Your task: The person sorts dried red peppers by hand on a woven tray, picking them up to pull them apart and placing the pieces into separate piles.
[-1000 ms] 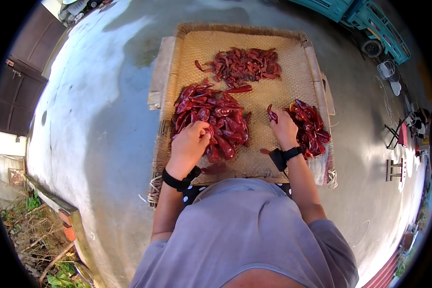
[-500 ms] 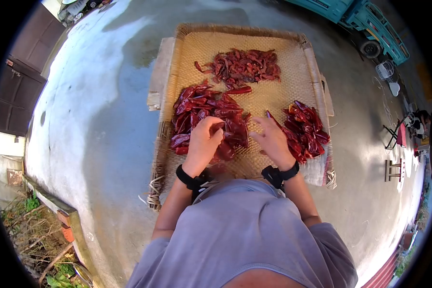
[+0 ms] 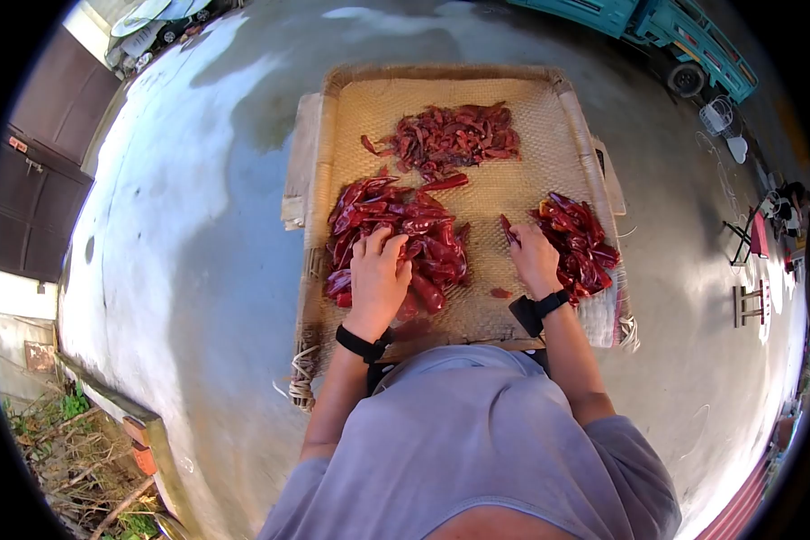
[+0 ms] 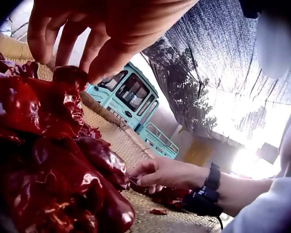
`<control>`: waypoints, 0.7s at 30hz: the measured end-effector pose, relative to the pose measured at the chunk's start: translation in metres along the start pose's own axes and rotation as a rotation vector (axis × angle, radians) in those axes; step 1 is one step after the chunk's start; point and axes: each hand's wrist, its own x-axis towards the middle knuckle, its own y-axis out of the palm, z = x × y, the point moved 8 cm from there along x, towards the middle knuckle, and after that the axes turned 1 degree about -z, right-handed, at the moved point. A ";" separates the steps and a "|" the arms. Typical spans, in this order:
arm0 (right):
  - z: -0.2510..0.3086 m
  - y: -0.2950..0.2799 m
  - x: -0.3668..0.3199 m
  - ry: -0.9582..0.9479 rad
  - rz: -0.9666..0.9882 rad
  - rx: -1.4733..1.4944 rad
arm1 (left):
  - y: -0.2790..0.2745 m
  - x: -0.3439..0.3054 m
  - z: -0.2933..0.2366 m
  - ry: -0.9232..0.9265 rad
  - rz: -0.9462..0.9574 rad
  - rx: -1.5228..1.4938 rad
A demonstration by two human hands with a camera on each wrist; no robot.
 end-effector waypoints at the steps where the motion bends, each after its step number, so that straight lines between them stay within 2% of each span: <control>1: 0.004 0.000 0.001 -0.034 -0.016 0.070 | 0.007 -0.004 0.002 -0.028 0.092 0.098; 5: 0.034 0.008 0.003 -0.229 -0.065 0.433 | 0.027 -0.009 0.001 -0.012 0.231 0.249; 8: 0.070 -0.005 -0.003 -0.134 0.142 0.584 | 0.034 -0.010 0.003 -0.012 0.260 0.301; 11: 0.065 -0.022 -0.003 -0.281 -0.052 0.306 | 0.039 -0.011 0.010 -0.024 0.298 0.330; 14: 0.025 -0.046 0.006 -0.142 -0.203 -0.043 | 0.044 -0.012 0.017 -0.051 0.342 0.337; 16: -0.003 -0.069 0.011 -0.049 -0.389 -0.193 | 0.046 -0.012 0.017 -0.037 0.334 0.346; 19: -0.033 -0.091 0.015 0.017 -0.413 -0.408 | 0.047 -0.012 0.015 0.022 0.266 0.372; 21: -0.054 -0.088 0.022 0.007 -0.275 -0.362 | 0.049 -0.012 0.015 0.030 0.251 0.374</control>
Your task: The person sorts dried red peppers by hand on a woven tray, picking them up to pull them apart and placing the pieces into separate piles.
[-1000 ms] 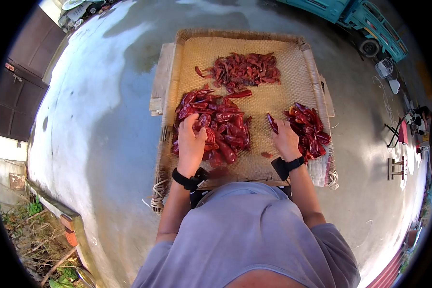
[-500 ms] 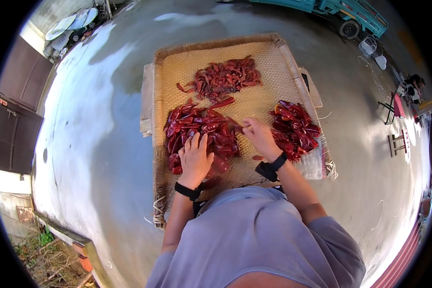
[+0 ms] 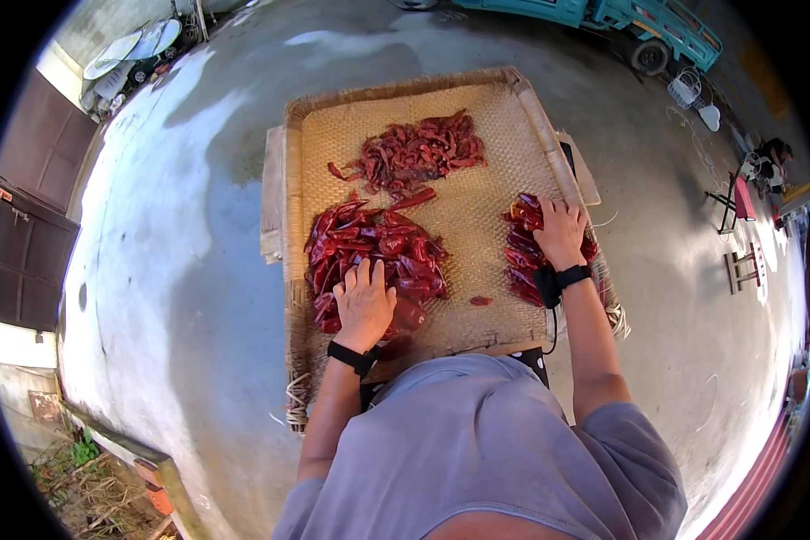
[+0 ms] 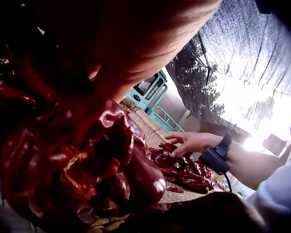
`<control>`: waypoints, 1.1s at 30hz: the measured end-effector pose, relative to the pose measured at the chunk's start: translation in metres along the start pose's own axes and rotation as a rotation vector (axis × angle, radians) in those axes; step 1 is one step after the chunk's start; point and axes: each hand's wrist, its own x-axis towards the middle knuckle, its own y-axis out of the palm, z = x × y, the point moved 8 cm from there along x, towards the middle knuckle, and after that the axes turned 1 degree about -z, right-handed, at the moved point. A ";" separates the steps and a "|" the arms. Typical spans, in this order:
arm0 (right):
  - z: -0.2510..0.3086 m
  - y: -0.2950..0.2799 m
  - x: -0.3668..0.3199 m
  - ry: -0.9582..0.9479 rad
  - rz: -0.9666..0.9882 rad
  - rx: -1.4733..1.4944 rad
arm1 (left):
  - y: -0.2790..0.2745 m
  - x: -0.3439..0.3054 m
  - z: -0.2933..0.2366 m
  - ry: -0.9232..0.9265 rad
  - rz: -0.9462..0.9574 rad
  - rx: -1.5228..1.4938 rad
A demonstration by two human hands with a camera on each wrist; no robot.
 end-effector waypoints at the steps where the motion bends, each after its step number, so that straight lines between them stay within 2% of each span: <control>1: -0.003 0.007 0.001 -0.013 0.068 0.025 | 0.000 0.000 0.000 0.003 -0.006 0.003; 4: 0.002 0.001 0.002 -0.067 0.101 0.085 | 0.001 0.000 0.001 0.002 -0.020 -0.006; 10: 0.012 0.010 0.001 -0.134 -0.006 0.135 | 0.005 -0.003 0.004 -0.007 0.006 -0.018; 11: 0.011 0.013 0.002 -0.125 0.049 0.100 | 0.006 -0.003 0.005 -0.016 0.024 -0.032; 14: 0.019 -0.013 0.004 -0.056 -0.096 0.121 | 0.001 -0.002 0.008 -0.046 0.040 -0.098; 15: 0.030 -0.030 0.002 -0.092 -0.132 0.160 | -0.002 -0.002 0.010 -0.050 0.027 -0.138; 18: 0.068 -0.050 -0.011 -0.138 -0.035 0.476 | -0.022 -0.003 0.003 -0.016 -0.119 -0.204; 20: 0.096 -0.031 -0.030 -0.072 0.133 0.922 | -0.044 -0.002 -0.009 0.040 -0.209 -0.285; 22: 0.128 0.004 -0.052 -0.104 0.297 1.255 | -0.069 0.002 -0.029 0.110 -0.255 -0.420; 23: 0.144 0.003 -0.059 -0.108 0.333 1.321 | -0.070 0.007 -0.035 0.094 -0.151 -0.657; 25: 0.174 -0.004 -0.069 -0.121 0.406 1.455 | -0.044 0.008 -0.034 0.012 -0.019 -0.905; 26: 0.179 -0.003 -0.072 -0.109 0.430 1.422 | -0.029 0.007 -0.033 -0.029 0.047 -1.026; 27: 0.183 -0.002 -0.075 -0.096 0.453 1.388 | -0.035 0.007 -0.035 0.045 -0.072 -0.949; 28: 0.186 0.000 -0.078 -0.084 0.476 1.354 | -0.030 0.006 -0.032 0.013 -0.044 -0.941; 29: 0.186 0.011 -0.080 -0.115 0.379 1.356 | -0.027 0.004 -0.028 -0.021 -0.015 -0.933; 33: 0.178 0.008 -0.074 0.003 0.522 1.255 | -0.045 0.004 -0.015 -0.097 -0.014 -0.783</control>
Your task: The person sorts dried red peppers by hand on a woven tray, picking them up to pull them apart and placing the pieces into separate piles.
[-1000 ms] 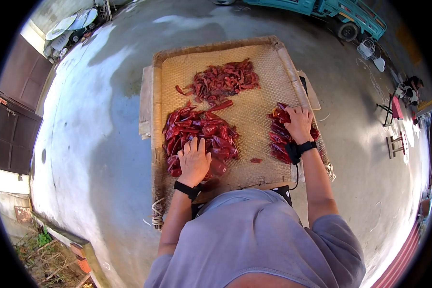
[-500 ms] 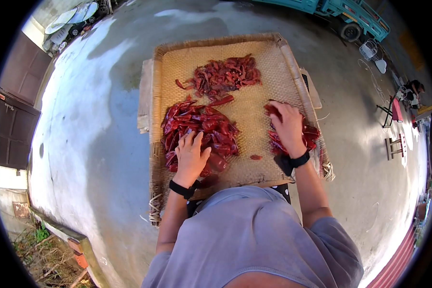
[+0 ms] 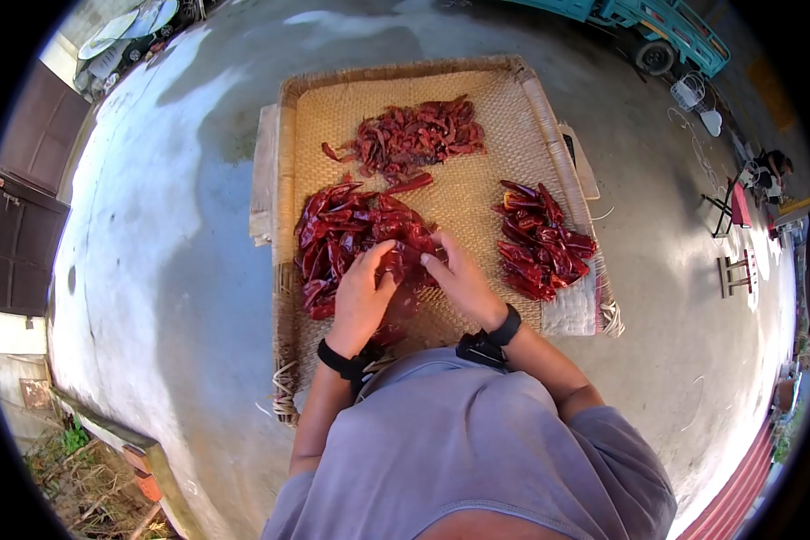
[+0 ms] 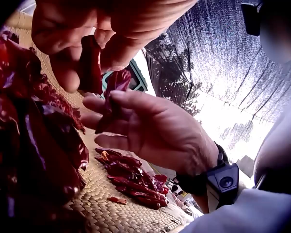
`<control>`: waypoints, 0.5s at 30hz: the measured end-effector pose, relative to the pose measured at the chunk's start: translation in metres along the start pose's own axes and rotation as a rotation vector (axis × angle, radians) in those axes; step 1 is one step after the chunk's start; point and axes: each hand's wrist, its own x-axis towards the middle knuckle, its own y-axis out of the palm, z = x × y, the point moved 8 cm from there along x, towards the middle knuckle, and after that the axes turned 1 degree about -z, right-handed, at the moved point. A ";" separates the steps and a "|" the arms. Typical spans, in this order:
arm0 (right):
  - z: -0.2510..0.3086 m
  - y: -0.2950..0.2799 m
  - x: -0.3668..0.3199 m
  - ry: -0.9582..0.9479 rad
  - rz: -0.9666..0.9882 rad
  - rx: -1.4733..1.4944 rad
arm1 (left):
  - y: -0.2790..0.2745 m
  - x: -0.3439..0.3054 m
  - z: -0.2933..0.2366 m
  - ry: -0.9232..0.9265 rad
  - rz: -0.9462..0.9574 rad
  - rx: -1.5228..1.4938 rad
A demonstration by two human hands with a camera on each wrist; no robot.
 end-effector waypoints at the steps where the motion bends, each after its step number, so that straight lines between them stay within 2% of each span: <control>1: 0.010 -0.007 0.001 0.008 -0.006 -0.033 | -0.010 0.000 0.000 0.046 -0.082 0.073; 2: 0.013 -0.013 0.001 0.016 -0.013 -0.067 | -0.019 0.001 0.005 0.013 -0.102 0.111; 4: 0.020 -0.012 0.000 -0.145 0.063 -0.233 | -0.034 0.001 0.011 -0.041 -0.175 0.199; 5: 0.021 -0.011 -0.001 -0.227 0.101 -0.315 | -0.037 0.002 0.014 0.004 -0.207 0.354; 7: 0.017 -0.048 0.004 -0.358 -0.163 -0.701 | -0.044 0.002 0.007 0.063 -0.281 0.399; 8: 0.018 -0.070 0.004 -0.420 -0.298 -0.892 | -0.041 0.002 0.007 0.082 -0.249 0.372; 9: 0.012 -0.097 0.013 -0.269 -0.325 -0.989 | -0.037 0.001 0.008 0.101 -0.217 0.344; 10: 0.008 -0.120 0.013 -0.263 -0.444 -1.122 | -0.033 0.002 0.009 0.121 -0.188 0.317; 11: -0.004 -0.143 0.019 -0.171 -0.504 -1.156 | -0.023 0.002 0.019 0.120 -0.136 0.335; 15: -0.050 -0.203 0.041 0.094 -0.432 -1.291 | -0.008 -0.003 0.022 0.089 -0.098 0.570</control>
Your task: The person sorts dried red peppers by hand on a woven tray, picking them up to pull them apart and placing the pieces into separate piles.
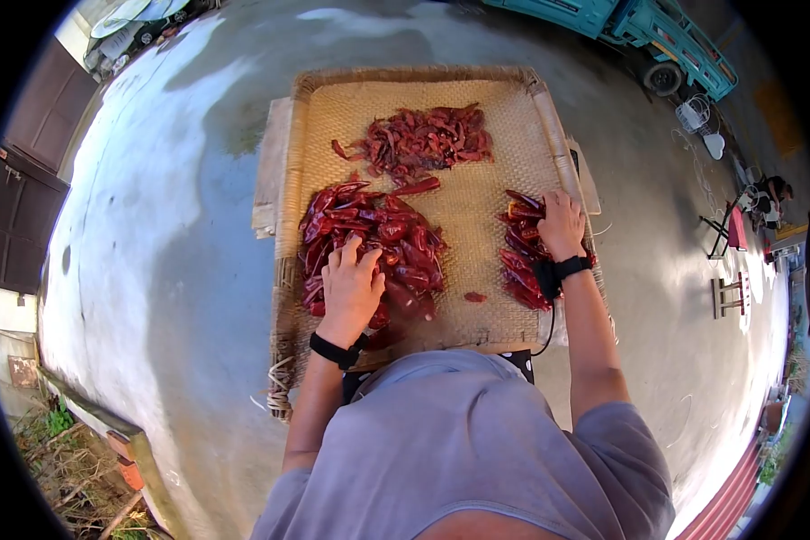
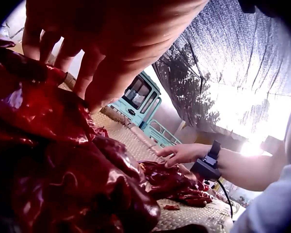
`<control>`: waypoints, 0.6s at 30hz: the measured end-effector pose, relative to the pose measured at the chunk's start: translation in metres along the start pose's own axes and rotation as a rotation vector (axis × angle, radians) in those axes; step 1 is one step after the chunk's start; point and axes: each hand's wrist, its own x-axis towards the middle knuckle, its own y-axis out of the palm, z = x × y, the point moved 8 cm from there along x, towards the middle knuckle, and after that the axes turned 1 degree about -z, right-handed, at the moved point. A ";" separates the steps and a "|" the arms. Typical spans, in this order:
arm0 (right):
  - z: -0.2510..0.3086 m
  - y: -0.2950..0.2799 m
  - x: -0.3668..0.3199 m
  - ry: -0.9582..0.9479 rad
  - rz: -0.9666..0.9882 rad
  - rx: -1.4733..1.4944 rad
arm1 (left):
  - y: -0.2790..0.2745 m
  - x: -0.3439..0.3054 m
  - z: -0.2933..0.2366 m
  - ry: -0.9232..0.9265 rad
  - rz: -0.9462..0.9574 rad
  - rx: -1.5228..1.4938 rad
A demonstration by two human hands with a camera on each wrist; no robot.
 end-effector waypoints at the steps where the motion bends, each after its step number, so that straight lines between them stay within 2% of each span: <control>1: -0.005 0.007 0.004 0.002 0.032 -0.002 | 0.002 0.000 0.001 -0.009 -0.003 0.012; 3: -0.010 0.018 0.010 0.007 0.097 -0.001 | 0.005 0.000 0.004 -0.025 -0.004 0.017; 9: -0.007 0.018 0.012 -0.024 0.135 0.093 | 0.007 -0.001 0.005 -0.010 -0.011 0.014; 11: -0.025 0.030 0.015 0.009 0.096 0.209 | 0.007 -0.001 0.006 -0.004 -0.013 0.009; 15: -0.036 0.014 0.012 0.105 -0.024 0.387 | 0.004 -0.001 0.011 0.007 -0.064 -0.121; 18: -0.009 -0.024 -0.001 -0.009 -0.140 0.537 | -0.015 0.001 0.002 0.043 -0.179 -0.238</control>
